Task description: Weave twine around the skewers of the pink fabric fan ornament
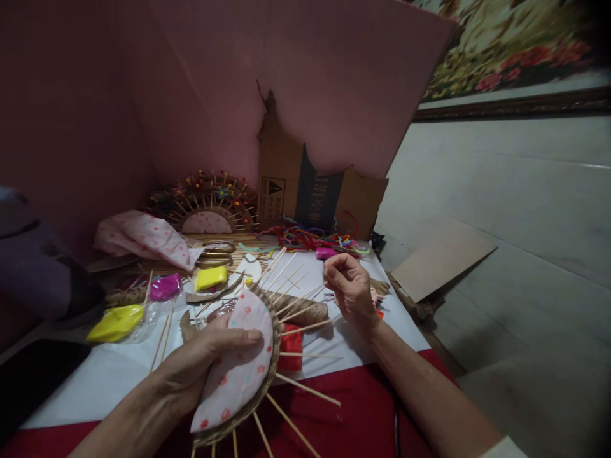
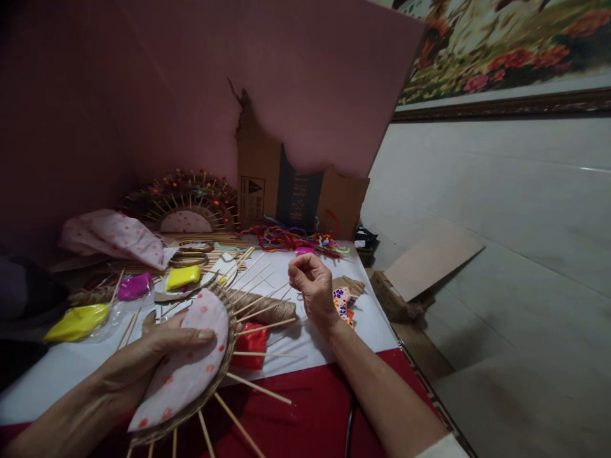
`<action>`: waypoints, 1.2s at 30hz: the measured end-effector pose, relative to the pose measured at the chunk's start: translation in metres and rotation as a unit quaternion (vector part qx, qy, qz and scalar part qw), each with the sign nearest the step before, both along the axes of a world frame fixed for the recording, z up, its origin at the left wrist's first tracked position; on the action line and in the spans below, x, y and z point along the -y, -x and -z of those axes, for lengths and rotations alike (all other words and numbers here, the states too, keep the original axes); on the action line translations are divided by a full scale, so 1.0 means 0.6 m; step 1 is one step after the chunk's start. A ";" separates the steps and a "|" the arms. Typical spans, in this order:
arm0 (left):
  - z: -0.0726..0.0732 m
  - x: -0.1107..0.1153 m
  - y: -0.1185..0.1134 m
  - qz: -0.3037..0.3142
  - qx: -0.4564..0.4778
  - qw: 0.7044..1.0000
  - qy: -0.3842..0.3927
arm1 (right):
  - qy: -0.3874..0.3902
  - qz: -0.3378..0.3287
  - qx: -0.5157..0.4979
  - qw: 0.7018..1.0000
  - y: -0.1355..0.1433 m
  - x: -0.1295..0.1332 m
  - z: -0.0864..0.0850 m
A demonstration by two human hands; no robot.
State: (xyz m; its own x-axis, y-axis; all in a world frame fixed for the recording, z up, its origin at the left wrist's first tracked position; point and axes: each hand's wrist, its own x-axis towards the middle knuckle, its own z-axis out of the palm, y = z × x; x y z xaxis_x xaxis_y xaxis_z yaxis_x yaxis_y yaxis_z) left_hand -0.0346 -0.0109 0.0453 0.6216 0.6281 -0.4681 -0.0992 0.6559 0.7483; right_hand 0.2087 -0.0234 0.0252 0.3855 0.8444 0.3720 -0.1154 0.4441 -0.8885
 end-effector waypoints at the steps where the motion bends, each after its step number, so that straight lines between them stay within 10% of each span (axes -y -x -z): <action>1: -0.001 0.001 0.000 0.008 -0.002 1.000 0.002 | 0.003 -0.004 -0.004 1.000 -0.001 -0.001 -0.001; 16: -0.008 0.014 0.000 -0.104 -0.001 0.992 0.071 | 0.037 -0.096 0.207 0.973 0.046 0.003 0.017; 36: -0.006 0.024 -0.018 -0.030 0.029 0.999 0.005 | 0.145 -0.086 0.214 0.962 0.104 0.030 0.031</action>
